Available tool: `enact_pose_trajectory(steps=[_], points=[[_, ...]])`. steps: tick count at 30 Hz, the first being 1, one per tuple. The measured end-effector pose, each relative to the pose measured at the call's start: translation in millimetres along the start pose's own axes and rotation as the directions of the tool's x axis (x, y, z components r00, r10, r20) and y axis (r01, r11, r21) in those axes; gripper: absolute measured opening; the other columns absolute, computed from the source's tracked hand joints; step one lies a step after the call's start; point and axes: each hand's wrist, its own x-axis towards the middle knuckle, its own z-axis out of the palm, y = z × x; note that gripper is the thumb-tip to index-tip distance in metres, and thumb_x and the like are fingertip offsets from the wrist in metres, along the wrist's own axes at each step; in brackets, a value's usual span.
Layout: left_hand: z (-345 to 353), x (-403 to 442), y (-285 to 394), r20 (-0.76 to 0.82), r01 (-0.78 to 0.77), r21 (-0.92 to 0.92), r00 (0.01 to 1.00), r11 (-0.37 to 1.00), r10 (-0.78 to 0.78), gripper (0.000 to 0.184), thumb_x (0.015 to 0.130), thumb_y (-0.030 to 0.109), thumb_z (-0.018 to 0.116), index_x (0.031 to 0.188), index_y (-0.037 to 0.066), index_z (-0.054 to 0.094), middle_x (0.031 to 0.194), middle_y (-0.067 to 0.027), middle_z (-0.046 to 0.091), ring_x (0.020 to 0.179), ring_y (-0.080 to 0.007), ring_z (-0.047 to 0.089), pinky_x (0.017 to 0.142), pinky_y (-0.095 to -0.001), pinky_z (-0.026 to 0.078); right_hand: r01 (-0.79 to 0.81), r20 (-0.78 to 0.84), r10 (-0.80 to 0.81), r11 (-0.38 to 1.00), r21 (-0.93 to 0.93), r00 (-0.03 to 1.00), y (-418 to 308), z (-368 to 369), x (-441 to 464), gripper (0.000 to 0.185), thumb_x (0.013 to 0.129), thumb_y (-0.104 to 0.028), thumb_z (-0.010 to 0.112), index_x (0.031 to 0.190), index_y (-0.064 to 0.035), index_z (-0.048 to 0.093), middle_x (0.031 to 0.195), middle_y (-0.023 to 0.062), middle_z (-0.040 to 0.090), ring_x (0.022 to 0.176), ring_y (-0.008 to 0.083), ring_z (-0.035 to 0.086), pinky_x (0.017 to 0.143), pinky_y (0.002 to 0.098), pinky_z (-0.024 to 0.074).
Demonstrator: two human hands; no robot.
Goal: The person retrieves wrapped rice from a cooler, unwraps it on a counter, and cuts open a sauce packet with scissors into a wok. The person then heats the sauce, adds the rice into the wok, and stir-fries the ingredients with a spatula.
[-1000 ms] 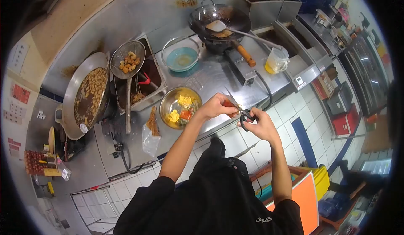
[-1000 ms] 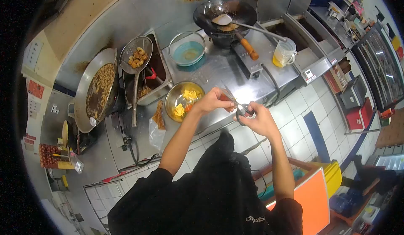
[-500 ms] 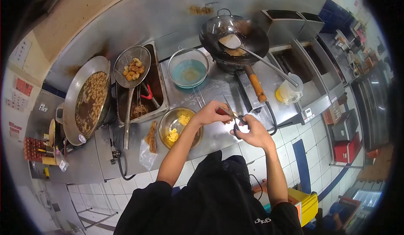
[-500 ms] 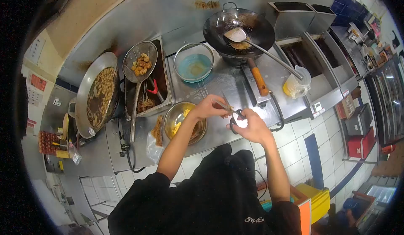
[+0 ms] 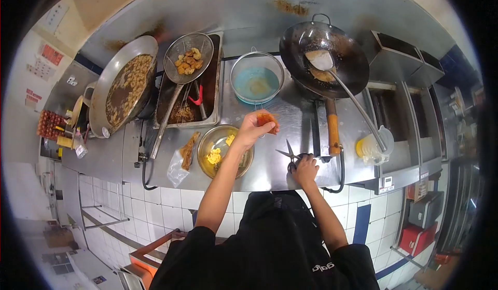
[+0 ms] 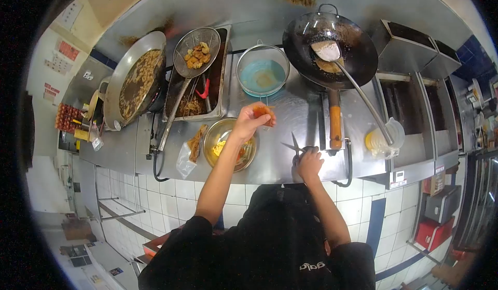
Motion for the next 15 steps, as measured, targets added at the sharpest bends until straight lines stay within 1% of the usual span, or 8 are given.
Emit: enact_pose_trajectory(steps=[4, 5, 6, 7, 9, 11, 13, 15], points=[[18, 5, 2, 0.002, -0.078, 0.067, 0.997, 0.995, 0.078, 0.009, 0.087, 0.004, 0.068, 0.095, 0.002, 0.065, 0.096, -0.0109, 0.067, 0.087, -0.0195, 0.066, 0.074, -0.0336, 0.058, 0.082, 0.178, -0.063, 0.991, -0.103, 0.982, 2, -4, 8, 0.058, 0.077, -0.044, 0.073, 0.108, 0.0045, 0.063, 0.137, 0.0234, 0.048, 0.12, 0.0365, 0.053, 0.093, 0.0496, 0.0469], [24, 5, 4, -0.013, -0.084, 0.091, 0.996, 0.992, 0.086, 0.011, 0.086, 0.004, 0.068, 0.096, 0.002, 0.065, 0.104, -0.0116, 0.066, 0.092, -0.02, 0.066, 0.074, -0.0333, 0.058, 0.092, 0.379, -0.102, 0.995, 0.045, 0.92, -9, -45, 10, 0.053, 0.079, -0.042, 0.072, 0.103, 0.004, 0.066, 0.133, 0.0267, 0.053, 0.12, 0.039, 0.055, 0.097, 0.0486, 0.0462], [30, 6, 8, -0.013, -0.089, 0.097, 0.996, 0.991, 0.091, 0.011, 0.086, 0.004, 0.068, 0.096, 0.002, 0.065, 0.104, -0.0116, 0.066, 0.092, -0.02, 0.066, 0.074, -0.0333, 0.058, 0.314, 0.197, -0.359, 0.922, 0.227, 0.912, -9, -58, 6, 0.051, 0.08, -0.038, 0.073, 0.11, 0.0021, 0.065, 0.124, 0.0271, 0.059, 0.117, 0.0407, 0.057, 0.1, 0.0489, 0.045], [36, 5, 12, 0.025, -0.124, 0.099, 0.992, 0.987, 0.123, 0.011, 0.085, 0.004, 0.069, 0.095, 0.002, 0.066, 0.112, -0.0125, 0.063, 0.102, -0.0219, 0.062, 0.082, -0.0359, 0.056, 0.481, -0.181, -0.452, 0.743, 0.467, 0.874, -19, -86, -3, 0.052, 0.08, -0.024, 0.077, 0.121, 0.0003, 0.056, 0.129, 0.0236, 0.056, 0.118, 0.0359, 0.057, 0.1, 0.0463, 0.0459], [46, 11, 17, 0.076, -0.154, 0.103, 0.986, 0.983, 0.146, 0.011, 0.083, 0.003, 0.07, 0.093, 0.002, 0.066, 0.119, -0.0134, 0.06, 0.113, -0.0238, 0.059, 0.09, -0.0386, 0.054, 0.266, -0.149, -0.406, 0.249, 0.931, 0.902, -46, -159, -11, 0.062, 0.083, -0.013, 0.076, 0.133, -0.0002, 0.041, 0.13, 0.0192, 0.053, 0.123, 0.0298, 0.054, 0.099, 0.0419, 0.0476], [55, 21, 23, 0.249, -0.439, 0.385, 0.896, 0.811, 0.367, 0.009, 0.082, 0.0, 0.068, 0.09, 0.001, 0.066, 0.126, -0.0122, 0.056, 0.115, -0.0178, 0.054, 0.083, -0.0305, 0.053, 0.265, -0.226, -0.373, 0.054, 0.963, 0.9, -53, -180, -1, 0.06, 0.083, -0.01, 0.075, 0.131, -0.0008, 0.041, 0.128, 0.0172, 0.054, 0.122, 0.0267, 0.054, 0.098, 0.0386, 0.0486], [72, 24, 34, 0.277, -0.437, 0.382, 0.895, 0.814, 0.35, 0.009, 0.081, 0.0, 0.069, 0.089, 0.002, 0.067, 0.127, -0.0116, 0.055, 0.12, -0.0186, 0.05, 0.088, -0.0321, 0.05, 0.258, -0.328, -0.364, -0.227, 0.939, 0.872, -55, -195, 10, 0.047, 0.085, -0.002, 0.071, 0.125, -0.0007, 0.046, 0.12, 0.0102, 0.056, 0.109, 0.0165, 0.06, 0.087, 0.0295, 0.0523], [91, 24, 42, 0.302, -0.435, 0.378, 0.893, 0.818, 0.335, 0.009, 0.08, 0.0, 0.07, 0.088, 0.002, 0.067, 0.127, -0.011, 0.055, 0.126, -0.0195, 0.046, 0.093, -0.0336, 0.047, 0.222, -0.29, -0.396, -0.21, 0.952, 0.871, -45, -203, 20, 0.042, 0.086, 0.0, 0.069, 0.123, 0.0004, 0.049, 0.115, 0.0079, 0.057, 0.099, 0.0142, 0.061, 0.081, 0.0274, 0.0526]])
